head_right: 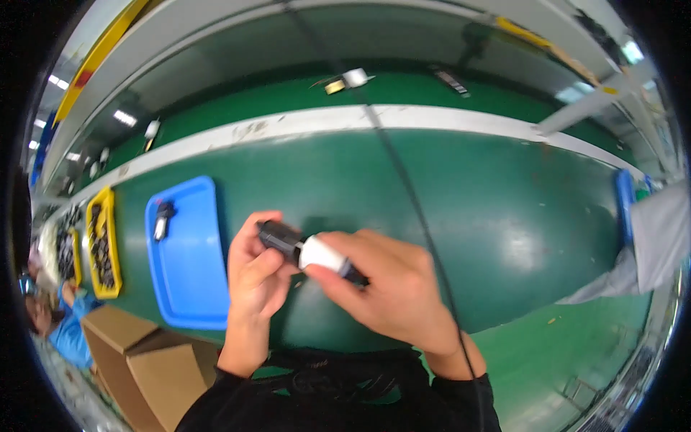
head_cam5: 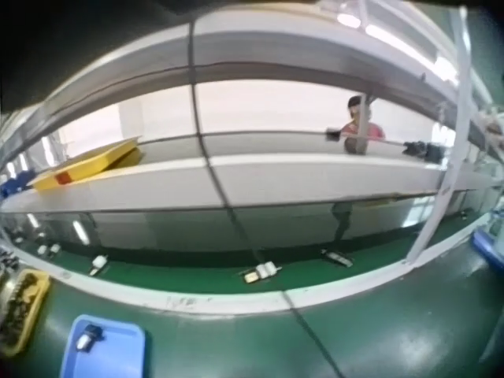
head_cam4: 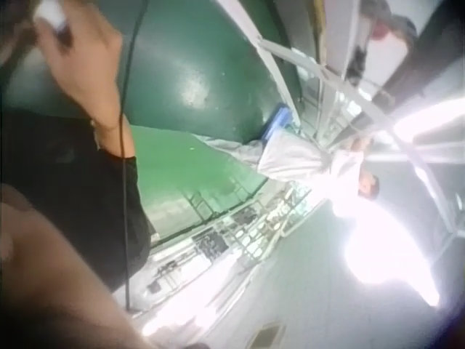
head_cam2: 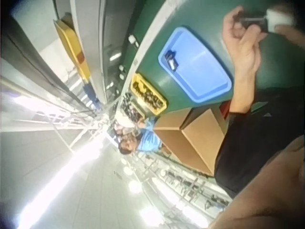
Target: The person assembles electronic components by hand, taking them from trays and placing them into a plastic housing.
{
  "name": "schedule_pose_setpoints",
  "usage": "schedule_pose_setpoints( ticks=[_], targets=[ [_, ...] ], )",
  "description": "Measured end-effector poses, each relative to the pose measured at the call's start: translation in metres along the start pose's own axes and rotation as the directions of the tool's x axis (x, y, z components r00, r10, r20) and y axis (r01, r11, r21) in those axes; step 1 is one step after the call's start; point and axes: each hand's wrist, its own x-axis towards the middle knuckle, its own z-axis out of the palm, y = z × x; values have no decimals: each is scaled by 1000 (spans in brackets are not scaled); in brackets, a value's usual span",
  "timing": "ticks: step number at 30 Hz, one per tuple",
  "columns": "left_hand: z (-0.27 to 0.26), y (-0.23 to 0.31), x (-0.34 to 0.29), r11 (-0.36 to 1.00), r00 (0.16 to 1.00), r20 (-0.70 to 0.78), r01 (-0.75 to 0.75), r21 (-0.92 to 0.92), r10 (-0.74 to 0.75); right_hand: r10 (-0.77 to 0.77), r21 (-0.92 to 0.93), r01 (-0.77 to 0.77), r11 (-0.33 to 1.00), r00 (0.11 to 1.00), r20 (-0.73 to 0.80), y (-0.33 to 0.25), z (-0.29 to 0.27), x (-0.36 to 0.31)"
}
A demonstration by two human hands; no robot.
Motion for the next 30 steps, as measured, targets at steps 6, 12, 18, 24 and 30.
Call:
schedule_pose_setpoints(
  ticks=[6,12,18,24,30],
  targets=[
    [1,-1,-5,963,981,-108,-130,235,159,-32,102,33,994,999,-5,10,5,-6],
    [7,-3,-14,954,984,-101,-114,278,147,-143,-28,142,989,988,-65,5,6,-26],
    [10,-1,-17,881,984,-34,-141,452,175,-99,127,85,988,989,110,10,3,-18],
    [34,-3,-5,615,914,241,-399,680,327,-120,358,113,927,993,-3,58,7,-18],
    [35,7,-8,164,753,507,-613,773,420,-142,629,118,768,990,-13,78,28,-17]
  ],
)
